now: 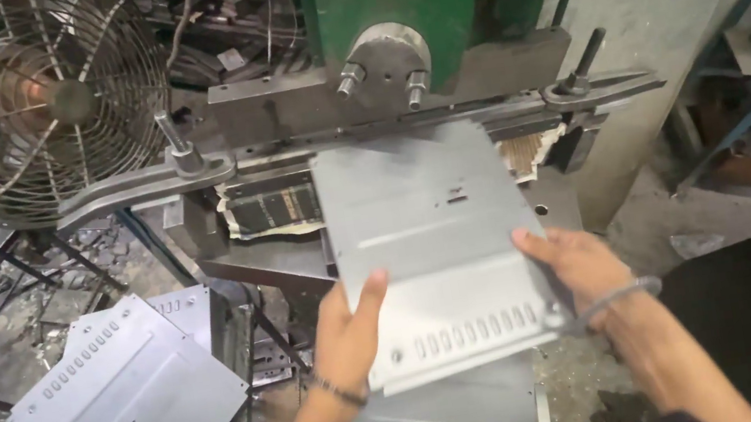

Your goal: Bending the edges of metal sheets using a manual industrial bending machine.

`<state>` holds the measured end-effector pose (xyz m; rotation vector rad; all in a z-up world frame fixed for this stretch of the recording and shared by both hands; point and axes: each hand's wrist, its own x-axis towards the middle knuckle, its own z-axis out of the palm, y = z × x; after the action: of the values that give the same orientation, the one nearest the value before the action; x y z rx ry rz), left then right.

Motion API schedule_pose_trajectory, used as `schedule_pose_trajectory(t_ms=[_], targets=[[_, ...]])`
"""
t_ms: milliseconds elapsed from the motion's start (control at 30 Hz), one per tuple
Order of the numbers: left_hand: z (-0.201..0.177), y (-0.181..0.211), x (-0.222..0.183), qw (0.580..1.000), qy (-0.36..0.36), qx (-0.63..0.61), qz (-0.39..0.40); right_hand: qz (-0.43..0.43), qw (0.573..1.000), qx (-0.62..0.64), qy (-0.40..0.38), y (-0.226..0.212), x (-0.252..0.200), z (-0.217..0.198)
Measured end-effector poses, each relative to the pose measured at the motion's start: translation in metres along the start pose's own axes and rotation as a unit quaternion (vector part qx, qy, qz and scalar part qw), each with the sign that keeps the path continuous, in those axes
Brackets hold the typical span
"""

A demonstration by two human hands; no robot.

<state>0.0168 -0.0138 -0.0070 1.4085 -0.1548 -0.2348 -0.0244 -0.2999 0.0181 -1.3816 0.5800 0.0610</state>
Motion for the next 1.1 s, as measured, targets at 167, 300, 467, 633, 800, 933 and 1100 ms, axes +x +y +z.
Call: schedule_pose_trajectory(t_ms=[167, 300, 467, 633, 800, 933, 1100], targets=[[0.005, -0.005, 0.055, 0.997, 0.001, -0.080, -0.019, 0.002, 0.998, -0.053, 0.028, -0.022, 0.038, -0.001], [0.010, -0.007, 0.057, 0.998, 0.010, -0.065, -0.008, 0.000, 0.996, -0.072, 0.044, -0.023, 0.047, -0.006], [0.011, 0.001, 0.054, 0.996, 0.019, -0.084, -0.022, 0.010, 0.998, -0.050, 0.042, -0.028, 0.036, 0.001], [0.011, 0.007, 0.051, 0.995, 0.021, -0.089, -0.039, 0.019, 0.996, -0.065, 0.057, -0.031, 0.035, 0.001], [0.012, 0.011, 0.049, 0.996, 0.021, -0.087, -0.032, 0.011, 0.996, -0.067, 0.049, -0.030, 0.039, -0.001], [0.010, 0.002, 0.051, 0.997, 0.024, -0.070, -0.032, 0.002, 0.994, -0.095, 0.052, -0.021, 0.048, -0.005], [-0.003, -0.012, 0.045, 0.994, 0.015, -0.104, -0.042, 0.000, 0.998, -0.065, 0.022, -0.027, 0.031, -0.004]])
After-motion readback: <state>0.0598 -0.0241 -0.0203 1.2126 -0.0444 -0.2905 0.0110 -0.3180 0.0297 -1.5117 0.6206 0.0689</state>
